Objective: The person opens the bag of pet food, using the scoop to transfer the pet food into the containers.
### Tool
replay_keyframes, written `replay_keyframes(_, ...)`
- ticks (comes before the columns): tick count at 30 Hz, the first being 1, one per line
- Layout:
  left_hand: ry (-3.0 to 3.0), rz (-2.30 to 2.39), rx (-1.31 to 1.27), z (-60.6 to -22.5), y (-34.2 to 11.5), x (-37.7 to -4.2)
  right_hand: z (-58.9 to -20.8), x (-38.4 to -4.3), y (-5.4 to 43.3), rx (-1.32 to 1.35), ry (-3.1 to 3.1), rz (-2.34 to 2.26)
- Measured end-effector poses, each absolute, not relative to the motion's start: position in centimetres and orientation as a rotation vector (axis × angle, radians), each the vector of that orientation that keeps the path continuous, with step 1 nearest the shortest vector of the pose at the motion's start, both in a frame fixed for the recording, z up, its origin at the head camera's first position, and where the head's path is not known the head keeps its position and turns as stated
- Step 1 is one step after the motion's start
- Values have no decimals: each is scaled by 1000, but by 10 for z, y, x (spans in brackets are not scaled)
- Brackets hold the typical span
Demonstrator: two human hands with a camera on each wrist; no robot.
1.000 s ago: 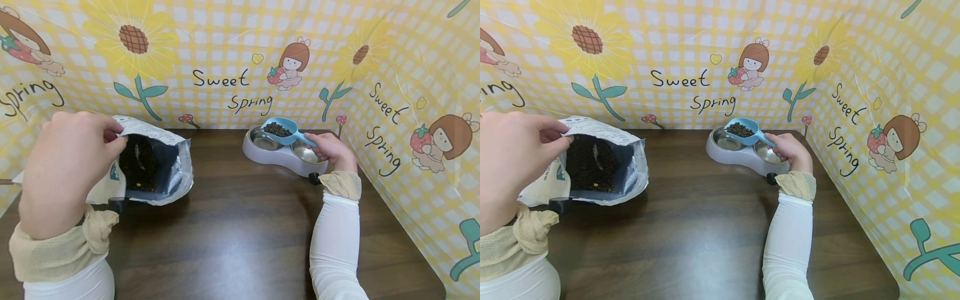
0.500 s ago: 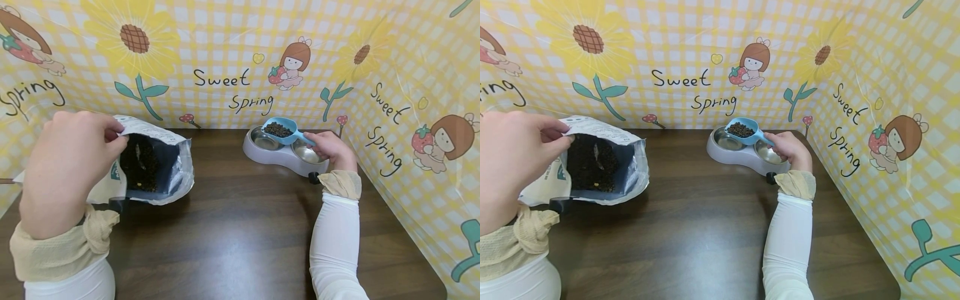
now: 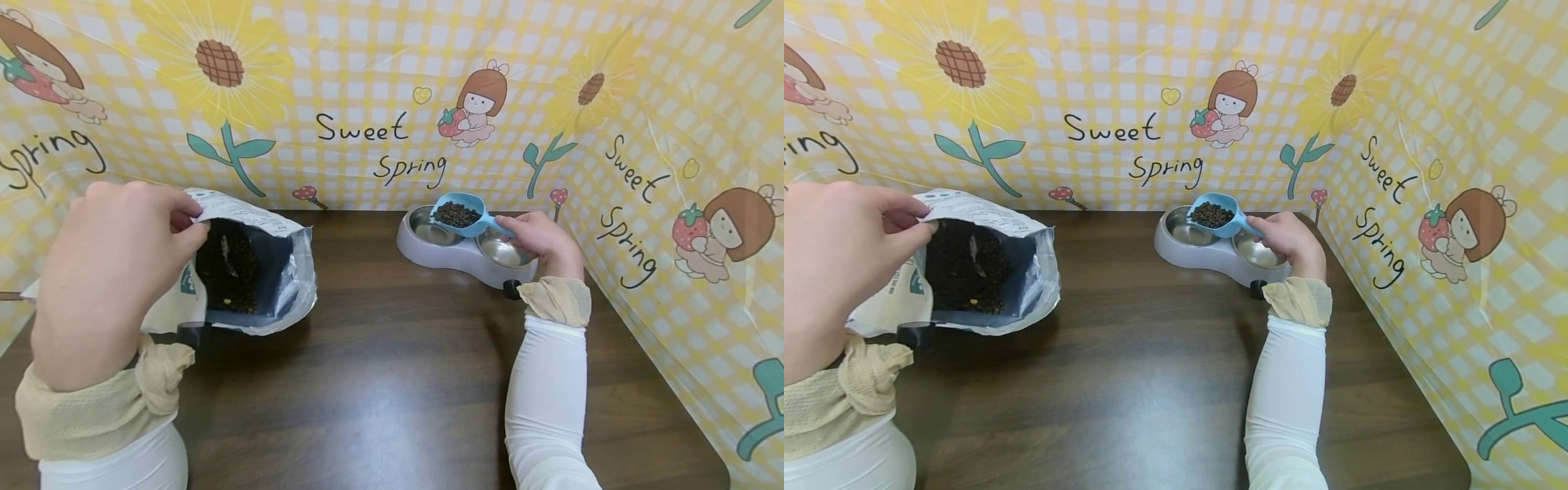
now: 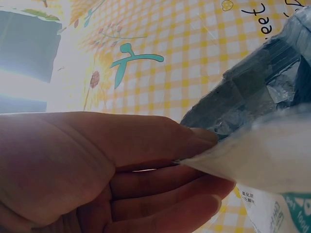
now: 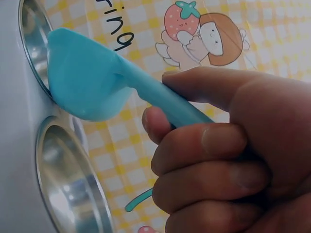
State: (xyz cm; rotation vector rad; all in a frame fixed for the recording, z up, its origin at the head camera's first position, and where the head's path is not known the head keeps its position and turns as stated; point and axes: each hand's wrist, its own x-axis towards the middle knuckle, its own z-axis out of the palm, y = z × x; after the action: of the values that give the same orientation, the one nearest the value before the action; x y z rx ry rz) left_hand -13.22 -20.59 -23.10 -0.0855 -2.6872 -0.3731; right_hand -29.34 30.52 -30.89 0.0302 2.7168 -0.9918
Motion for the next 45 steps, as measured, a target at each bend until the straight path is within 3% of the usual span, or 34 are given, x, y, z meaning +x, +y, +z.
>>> replay_keyframes(10,-2684,-377,-95,-229,-205,-131,-298,-288,293,-35,2868,-754)
replay_keyframes(45,-2692,-371,-108,-228,-205,-130,-300,-288,284,-177,2991,-640)
